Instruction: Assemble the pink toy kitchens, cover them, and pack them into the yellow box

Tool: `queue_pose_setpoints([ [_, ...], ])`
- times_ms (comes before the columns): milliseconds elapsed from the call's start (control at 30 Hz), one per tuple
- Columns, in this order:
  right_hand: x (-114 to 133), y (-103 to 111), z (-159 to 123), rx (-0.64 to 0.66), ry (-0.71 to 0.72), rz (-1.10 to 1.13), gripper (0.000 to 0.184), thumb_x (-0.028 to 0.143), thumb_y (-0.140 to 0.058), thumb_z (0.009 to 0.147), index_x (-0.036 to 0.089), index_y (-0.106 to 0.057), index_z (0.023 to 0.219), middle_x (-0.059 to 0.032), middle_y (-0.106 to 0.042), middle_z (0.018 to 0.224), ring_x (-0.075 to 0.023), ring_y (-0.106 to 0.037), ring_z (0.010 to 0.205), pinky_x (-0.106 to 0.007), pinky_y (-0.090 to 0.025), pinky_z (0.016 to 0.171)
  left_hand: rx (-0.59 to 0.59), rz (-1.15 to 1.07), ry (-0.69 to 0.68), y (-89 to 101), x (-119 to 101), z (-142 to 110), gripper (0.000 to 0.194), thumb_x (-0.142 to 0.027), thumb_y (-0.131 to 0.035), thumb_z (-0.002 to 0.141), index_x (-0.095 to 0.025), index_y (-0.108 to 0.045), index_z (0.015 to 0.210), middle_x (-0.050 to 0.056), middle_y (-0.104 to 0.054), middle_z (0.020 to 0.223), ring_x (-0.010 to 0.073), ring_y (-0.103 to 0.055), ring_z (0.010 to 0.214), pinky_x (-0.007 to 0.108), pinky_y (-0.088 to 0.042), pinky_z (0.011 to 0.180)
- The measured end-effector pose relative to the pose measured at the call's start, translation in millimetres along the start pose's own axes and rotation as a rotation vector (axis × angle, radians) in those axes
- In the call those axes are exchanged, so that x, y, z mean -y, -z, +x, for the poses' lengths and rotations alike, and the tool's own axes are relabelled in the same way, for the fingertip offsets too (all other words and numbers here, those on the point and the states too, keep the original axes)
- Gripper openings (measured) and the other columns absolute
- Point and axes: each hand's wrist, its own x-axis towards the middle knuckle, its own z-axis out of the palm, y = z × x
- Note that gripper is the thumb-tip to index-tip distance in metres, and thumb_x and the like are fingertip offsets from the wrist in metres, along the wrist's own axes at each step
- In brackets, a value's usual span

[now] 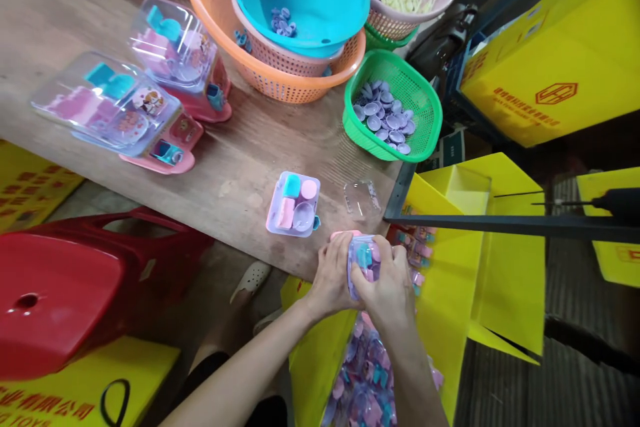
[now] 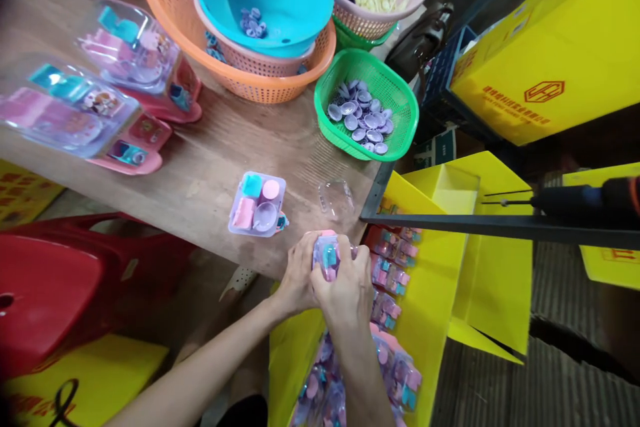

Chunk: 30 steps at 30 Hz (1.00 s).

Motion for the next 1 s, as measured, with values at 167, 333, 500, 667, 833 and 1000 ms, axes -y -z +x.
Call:
queue_pose_setpoints([
  [167, 8, 0, -5, -0.033, 0.039, -0.114, 0.045, 0.034, -0.055, 0.071, 0.026, -0.051, 0.115, -0.0080, -0.045, 0.112, -0.0246, -0.049, 0.093, -0.036, -0.043, 0.072, 0.001, -0.047, -0.006, 4.9, -1, 1, 0.105, -0.050, -0.066, 0.056, -0.012, -0.014, 0.139, 0.020, -0.037, 0.136, 0.0328, -0.030, 0.129, 0.049, -0.029, 0.100],
  [333, 13, -2, -8, -0.068, 0.114, -0.175, 0.048, 0.029, -0.053, 0.071, 0.024, -0.049, 0.119, -0.0085, -0.039, 0.132, -0.0271, -0.047, 0.097, -0.041, -0.040, 0.080, 0.009, -0.056, -0.010, 7.1, -1, 1, 0.091, -0.044, -0.060, 0.065, -0.012, -0.016, 0.138, 0.019, -0.037, 0.137, 0.0298, -0.029, 0.131, 0.049, -0.026, 0.102],
  [500, 13, -2, -8, -0.062, 0.133, -0.165, 0.044, 0.029, -0.053, 0.072, 0.024, -0.050, 0.116, -0.0083, -0.044, 0.125, -0.0256, -0.047, 0.091, -0.040, -0.039, 0.078, 0.010, -0.033, -0.019, 9.1, -1, 1, 0.086, -0.041, -0.057, 0.067, -0.011, -0.017, 0.137, 0.019, -0.039, 0.135, 0.0301, -0.030, 0.131, 0.050, -0.021, 0.106],
  [667, 20, -1, -12, -0.065, 0.136, -0.254, 0.046, 0.030, -0.052, 0.074, 0.022, -0.048, 0.119, -0.0107, -0.044, 0.125, -0.0283, -0.045, 0.092, -0.042, -0.040, 0.078, 0.027, -0.013, -0.010, 8.0, 0, 0, 0.088, -0.043, -0.056, 0.067, -0.010, -0.015, 0.138, 0.020, -0.041, 0.133, 0.0306, -0.030, 0.131, 0.053, -0.011, 0.109],
  [833, 27, 0, -16, -0.093, 0.127, -0.303, 0.046, 0.032, -0.051, 0.076, 0.022, -0.047, 0.121, -0.0128, -0.042, 0.127, -0.0308, -0.043, 0.094, -0.044, -0.040, 0.075, 0.068, -0.008, -0.002, 9.4, -1, -1, 0.082, -0.040, -0.054, 0.070, -0.011, -0.017, 0.138, 0.019, -0.039, 0.136, 0.0300, -0.027, 0.132, 0.053, -0.005, 0.110],
  [1000, 23, -1, -17, -0.088, 0.120, -0.276, 0.044, 0.033, -0.052, 0.075, 0.022, -0.049, 0.117, -0.0119, -0.043, 0.125, -0.0290, -0.045, 0.094, -0.044, -0.041, 0.078, 0.052, -0.023, 0.026, 11.1, -5, -1, 0.085, -0.041, -0.056, 0.068, -0.010, -0.019, 0.138, 0.020, -0.039, 0.136, 0.0298, -0.028, 0.132, 0.054, -0.005, 0.110],
])
